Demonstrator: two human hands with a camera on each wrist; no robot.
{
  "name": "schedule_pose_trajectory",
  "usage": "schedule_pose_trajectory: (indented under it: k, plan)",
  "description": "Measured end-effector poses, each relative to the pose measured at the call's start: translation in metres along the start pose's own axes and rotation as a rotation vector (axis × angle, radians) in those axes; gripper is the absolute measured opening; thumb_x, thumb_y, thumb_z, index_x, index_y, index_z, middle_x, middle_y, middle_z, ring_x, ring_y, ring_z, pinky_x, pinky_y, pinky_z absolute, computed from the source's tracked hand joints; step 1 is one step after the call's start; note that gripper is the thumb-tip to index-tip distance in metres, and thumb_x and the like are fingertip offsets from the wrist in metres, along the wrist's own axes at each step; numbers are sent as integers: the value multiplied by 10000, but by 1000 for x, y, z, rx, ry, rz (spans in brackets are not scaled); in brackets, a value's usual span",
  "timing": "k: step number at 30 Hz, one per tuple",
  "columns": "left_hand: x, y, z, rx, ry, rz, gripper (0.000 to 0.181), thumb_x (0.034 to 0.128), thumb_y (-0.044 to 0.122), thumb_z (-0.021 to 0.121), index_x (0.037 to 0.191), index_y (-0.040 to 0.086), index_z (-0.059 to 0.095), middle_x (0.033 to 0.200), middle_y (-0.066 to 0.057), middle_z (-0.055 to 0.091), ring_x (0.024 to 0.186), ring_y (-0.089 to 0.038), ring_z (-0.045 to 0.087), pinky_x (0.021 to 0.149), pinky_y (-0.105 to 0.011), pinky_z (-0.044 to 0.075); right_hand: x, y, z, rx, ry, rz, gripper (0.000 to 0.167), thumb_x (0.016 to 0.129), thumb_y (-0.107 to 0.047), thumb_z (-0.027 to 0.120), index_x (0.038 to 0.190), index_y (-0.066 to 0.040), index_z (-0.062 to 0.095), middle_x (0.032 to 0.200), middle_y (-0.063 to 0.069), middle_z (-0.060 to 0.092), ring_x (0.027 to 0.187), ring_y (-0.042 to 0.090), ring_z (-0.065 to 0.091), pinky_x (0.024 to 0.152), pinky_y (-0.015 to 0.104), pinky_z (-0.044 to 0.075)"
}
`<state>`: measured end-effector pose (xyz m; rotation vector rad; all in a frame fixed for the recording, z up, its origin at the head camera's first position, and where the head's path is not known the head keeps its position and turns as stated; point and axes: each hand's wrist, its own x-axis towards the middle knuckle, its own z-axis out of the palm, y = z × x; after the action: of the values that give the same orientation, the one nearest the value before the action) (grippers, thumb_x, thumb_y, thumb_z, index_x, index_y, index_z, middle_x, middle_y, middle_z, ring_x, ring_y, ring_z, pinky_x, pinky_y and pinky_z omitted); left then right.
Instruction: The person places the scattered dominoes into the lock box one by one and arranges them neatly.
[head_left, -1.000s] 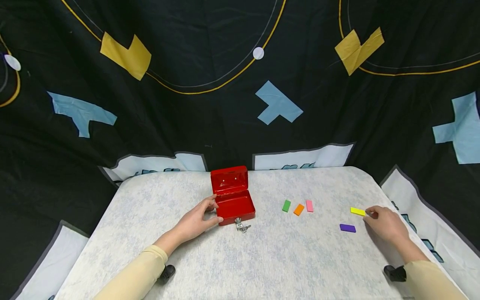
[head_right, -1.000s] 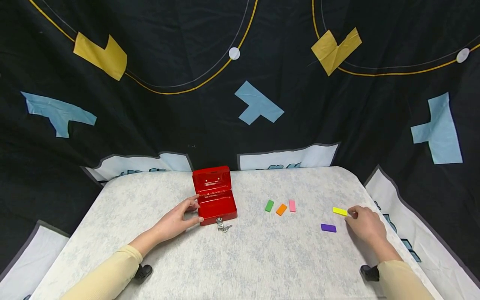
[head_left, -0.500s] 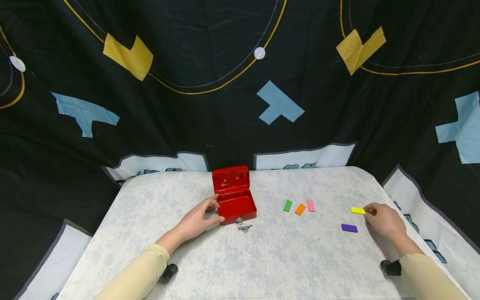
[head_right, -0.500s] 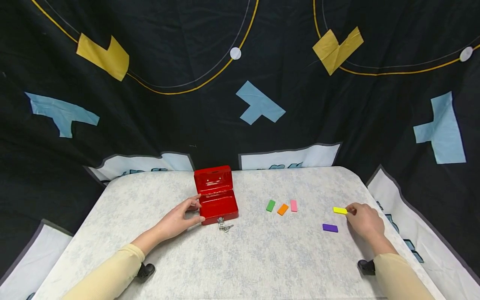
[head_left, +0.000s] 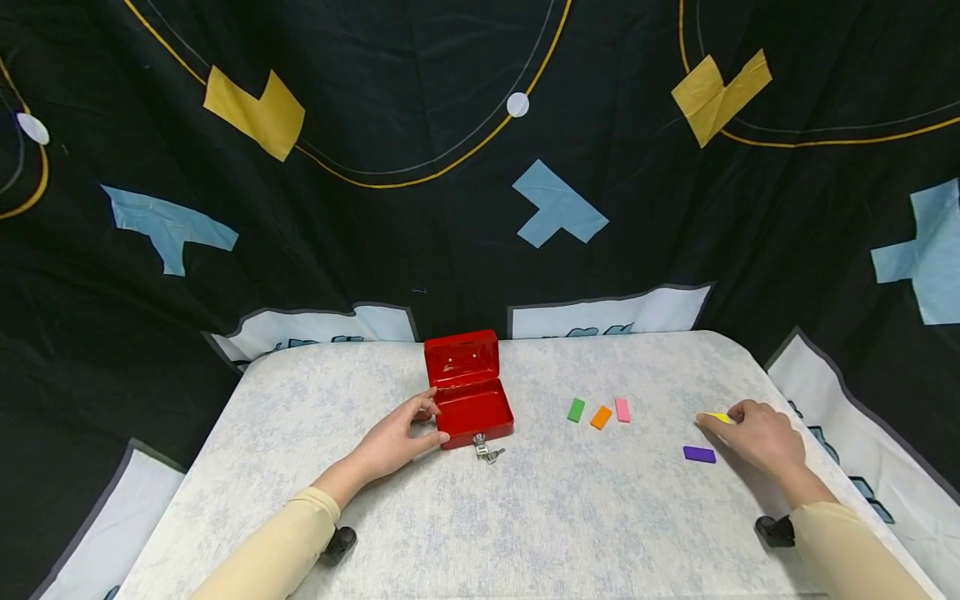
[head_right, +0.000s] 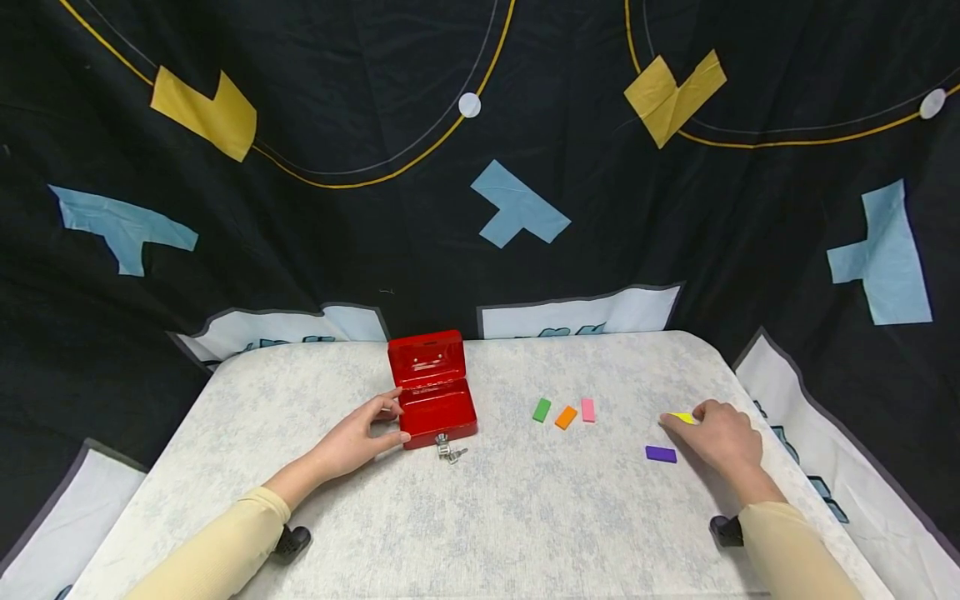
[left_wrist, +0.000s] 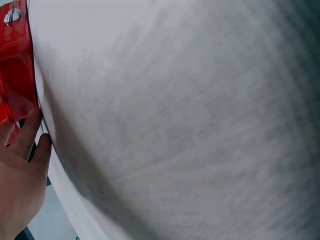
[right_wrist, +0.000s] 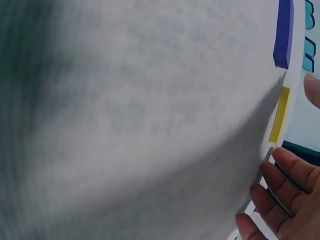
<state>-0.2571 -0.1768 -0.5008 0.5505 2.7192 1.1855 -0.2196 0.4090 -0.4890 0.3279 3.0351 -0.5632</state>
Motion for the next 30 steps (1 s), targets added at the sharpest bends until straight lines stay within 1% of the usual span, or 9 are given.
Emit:
schedule_pose_trajectory:
  k: [3, 9, 13, 20, 23, 25, 30]
  plan:
    - [0, -1, 1, 2, -2, -2, 353, 912, 470, 761, 1148, 298, 562, 1641, 53, 340, 1307, -193, 545, 1089, -503, 407, 1, -3, 2, -15, 10, 17, 878, 873, -709, 623, 1140, 125, 558, 994, 293, 592, 870, 407, 548, 705, 549, 457]
    - [1, -2, 1, 29, -1, 0, 363, 913, 488, 753, 1157, 306, 557, 1651, 79, 313, 1311, -185, 543, 1083, -502, 414, 2, -3, 6, -23, 26, 10, 740, 880, -582, 690, 1114, 108, 555, 954, 266, 578, 862, 401, 522, 707, 557, 441]
    - [1, -2, 1, 45, 8, 0, 367, 915, 489, 749, 1169, 305, 557, 1652, 93, 306, 1300, -163, 545, 1074, -490, 423, 3, -3, 6, -21, 24, 2, 718, 883, -562, 696, 1111, 104, 556, 948, 258, 579, 855, 395, 518, 701, 555, 439]
    - [0, -1, 2, 40, 9, -7, 379, 910, 506, 747, 1177, 308, 564, 1631, 80, 348, 1302, -167, 539, 1081, -504, 417, 4, -4, 7, -5, 15, -18, 681, 894, -507, 703, 1142, 111, 561, 969, 258, 591, 878, 395, 514, 709, 551, 442]
    - [0, -1, 1, 40, 5, -11, 379, 910, 514, 744, 1173, 310, 563, 1627, 85, 353, 1307, -167, 535, 1085, -500, 413, 3, -3, 8, 7, 16, -47, 677, 908, -480, 702, 1202, 114, 562, 1017, 269, 587, 923, 415, 504, 727, 566, 439]
    - [0, -1, 1, 38, 3, -10, 370, 911, 505, 746, 1166, 311, 561, 1627, 80, 354, 1307, -175, 538, 1085, -504, 413, 2, -3, 8, 13, 18, -81, 659, 919, -457, 702, 1245, 101, 569, 1047, 270, 587, 953, 428, 498, 736, 572, 436]
    - [0, 0, 0, 31, -1, -14, 354, 913, 487, 750, 1157, 316, 559, 1627, 67, 361, 1308, -186, 540, 1088, -517, 408, 0, 0, 8, 26, -1, -166, 581, 941, -404, 709, 1316, 28, 607, 1097, 252, 600, 1008, 438, 494, 761, 584, 424]
